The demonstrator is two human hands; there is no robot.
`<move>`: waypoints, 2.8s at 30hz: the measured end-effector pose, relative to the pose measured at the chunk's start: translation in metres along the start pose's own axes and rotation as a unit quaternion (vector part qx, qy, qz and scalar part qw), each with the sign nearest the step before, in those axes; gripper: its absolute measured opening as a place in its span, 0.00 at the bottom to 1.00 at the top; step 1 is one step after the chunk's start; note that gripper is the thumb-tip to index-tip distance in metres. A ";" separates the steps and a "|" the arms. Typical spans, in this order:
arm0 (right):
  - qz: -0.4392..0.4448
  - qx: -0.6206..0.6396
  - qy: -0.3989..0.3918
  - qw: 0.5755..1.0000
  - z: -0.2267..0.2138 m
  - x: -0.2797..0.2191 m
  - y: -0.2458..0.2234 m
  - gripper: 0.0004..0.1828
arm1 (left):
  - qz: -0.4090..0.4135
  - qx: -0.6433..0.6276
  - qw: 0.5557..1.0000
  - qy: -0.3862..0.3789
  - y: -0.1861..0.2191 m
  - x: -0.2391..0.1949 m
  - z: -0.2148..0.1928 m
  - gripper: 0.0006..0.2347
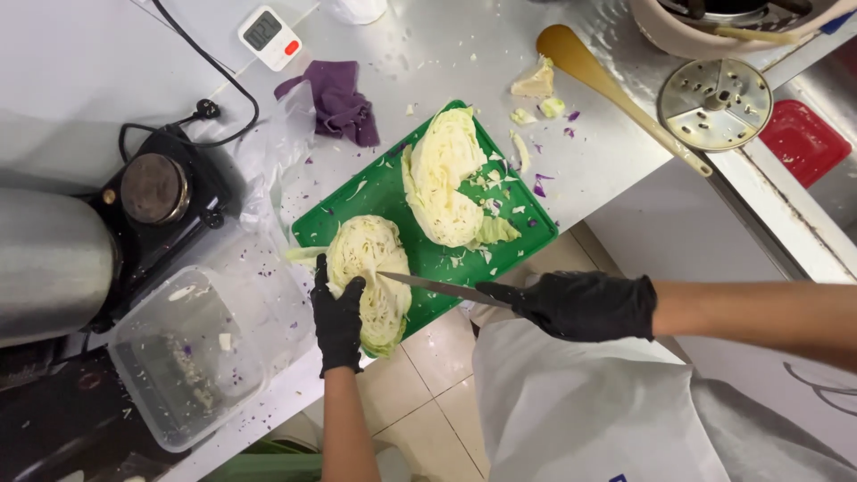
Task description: Cutting a whole green cabbage into smaller pieces on a cutting board using a chef knife.
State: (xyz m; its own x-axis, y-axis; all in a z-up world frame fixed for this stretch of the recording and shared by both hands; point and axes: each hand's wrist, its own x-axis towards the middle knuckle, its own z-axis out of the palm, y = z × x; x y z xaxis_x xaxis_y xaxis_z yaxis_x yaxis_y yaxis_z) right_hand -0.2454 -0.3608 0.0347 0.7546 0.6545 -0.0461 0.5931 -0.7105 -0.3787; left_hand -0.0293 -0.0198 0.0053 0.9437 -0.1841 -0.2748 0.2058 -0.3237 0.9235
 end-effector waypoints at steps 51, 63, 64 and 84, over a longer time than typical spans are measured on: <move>0.208 0.012 -0.368 0.906 -0.155 0.172 -0.025 0.22 | 0.026 0.369 0.921 0.122 0.031 -0.017 0.041 0.38; 0.143 0.052 -0.212 0.965 -0.091 0.137 -0.011 0.19 | 0.032 0.384 0.914 0.126 0.023 -0.017 0.040 0.39; 0.179 0.078 -0.186 0.963 -0.088 0.129 -0.020 0.32 | 0.050 0.371 0.919 0.124 0.020 -0.018 0.036 0.38; 0.245 -0.051 -0.053 0.967 0.031 0.088 -0.046 0.52 | 0.101 0.331 0.930 0.125 0.013 -0.013 0.026 0.37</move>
State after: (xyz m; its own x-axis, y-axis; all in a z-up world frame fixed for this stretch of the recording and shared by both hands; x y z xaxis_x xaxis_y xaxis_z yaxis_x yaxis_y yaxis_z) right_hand -0.2156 -0.2624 0.0197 0.9226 0.2513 -0.2928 0.2001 -0.9604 -0.1937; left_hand -0.0452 -0.0458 0.0135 0.9935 -0.1091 0.0335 -0.1091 -0.8220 0.5589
